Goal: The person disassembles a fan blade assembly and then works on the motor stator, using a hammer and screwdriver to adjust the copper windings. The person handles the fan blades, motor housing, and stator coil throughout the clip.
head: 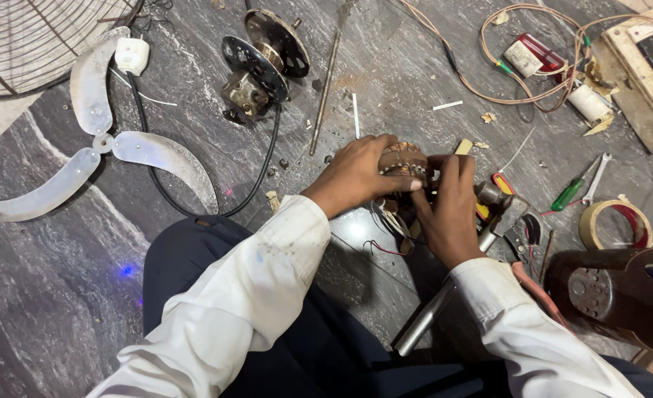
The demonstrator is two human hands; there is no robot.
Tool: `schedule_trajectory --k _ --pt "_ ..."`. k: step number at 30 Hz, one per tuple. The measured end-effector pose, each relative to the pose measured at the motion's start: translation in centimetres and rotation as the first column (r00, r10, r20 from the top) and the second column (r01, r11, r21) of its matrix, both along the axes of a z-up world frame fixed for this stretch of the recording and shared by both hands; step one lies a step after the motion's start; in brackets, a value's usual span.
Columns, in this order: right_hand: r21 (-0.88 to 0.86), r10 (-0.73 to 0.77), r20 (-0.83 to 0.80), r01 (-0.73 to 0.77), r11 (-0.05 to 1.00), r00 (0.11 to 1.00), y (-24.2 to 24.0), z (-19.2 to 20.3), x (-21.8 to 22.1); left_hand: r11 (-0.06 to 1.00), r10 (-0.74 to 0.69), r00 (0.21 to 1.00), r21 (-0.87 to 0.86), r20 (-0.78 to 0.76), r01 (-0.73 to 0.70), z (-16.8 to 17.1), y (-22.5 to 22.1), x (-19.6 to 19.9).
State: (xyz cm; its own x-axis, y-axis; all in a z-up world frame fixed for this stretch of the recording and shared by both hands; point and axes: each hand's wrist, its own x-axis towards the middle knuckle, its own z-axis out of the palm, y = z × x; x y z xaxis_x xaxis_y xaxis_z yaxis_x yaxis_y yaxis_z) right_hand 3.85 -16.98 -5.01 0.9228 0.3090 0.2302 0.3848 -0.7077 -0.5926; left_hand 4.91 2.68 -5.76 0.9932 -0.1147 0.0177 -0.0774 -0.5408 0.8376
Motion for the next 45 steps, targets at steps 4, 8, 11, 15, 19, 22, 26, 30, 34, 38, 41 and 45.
schedule_trajectory --k 4,8,11,15,19,22,26,30,34,38,41,45 --pt "0.002 -0.034 0.032 0.034 0.999 0.999 -0.3 -1.5 0.0 1.0 -0.004 0.999 -0.005 -0.05 0.004 0.4 -0.3 -0.1" --pt "-0.053 -0.166 -0.132 0.16 0.986 0.977 -0.8 -3.4 0.5 1.0 0.017 0.995 0.026 -0.098 -0.015 1.2 -0.7 -0.4" --pt "-0.014 -0.198 -0.262 0.201 0.979 0.945 -1.4 -4.3 0.9 0.999 0.031 0.991 0.021 -0.133 -0.029 1.7 -0.6 -0.7" --pt "0.072 -0.151 -0.37 0.19 0.979 0.917 -1.5 -4.9 1.1 0.999 0.029 0.995 -0.019 -0.096 -0.031 2.3 -0.7 -0.9" --pt "0.04 -0.133 -0.365 0.159 0.987 0.921 -1.3 -4.6 1.0 0.999 0.013 0.997 0.035 -0.075 -0.01 2.4 -0.9 -1.4" --pt "-0.005 -0.158 -0.35 0.167 0.986 0.923 -1.3 -4.0 1.1 0.999 0.013 0.997 0.035 -0.071 -0.011 2.1 -1.3 -1.4" --pt "-0.137 -0.202 -0.345 0.164 0.977 0.917 -1.1 -3.0 1.4 0.995 0.006 0.996 0.104 -0.087 0.003 1.5 -1.4 -0.7" --pt "-0.141 -0.223 -0.386 0.181 0.973 0.895 -1.0 -2.7 1.5 0.99 -0.007 0.988 0.137 -0.153 0.028 0.6 -1.2 0.3" --pt "-0.009 -0.169 -0.501 0.19 0.982 0.849 -1.1 -3.1 2.1 0.998 -0.026 0.969 -0.066 -0.245 0.01 -0.3 -1.1 0.7" --pt "0.208 -0.017 -0.642 0.197 0.958 0.766 -2.1 -4.5 3.1 0.989 -0.021 0.956 -0.143 -0.293 -0.023 -0.7 -1.2 1.1" --pt "0.224 -0.004 -0.729 0.244 0.944 0.685 -2.8 -5.9 3.6 0.989 -0.031 0.956 -0.148 -0.291 -0.013 -0.7 -1.1 1.0" --pt "0.158 0.082 -0.674 0.036 0.987 0.734 -4.0 -6.1 5.0 0.985 -0.054 0.958 -0.171 -0.283 0.006 -0.4 -0.9 1.0"
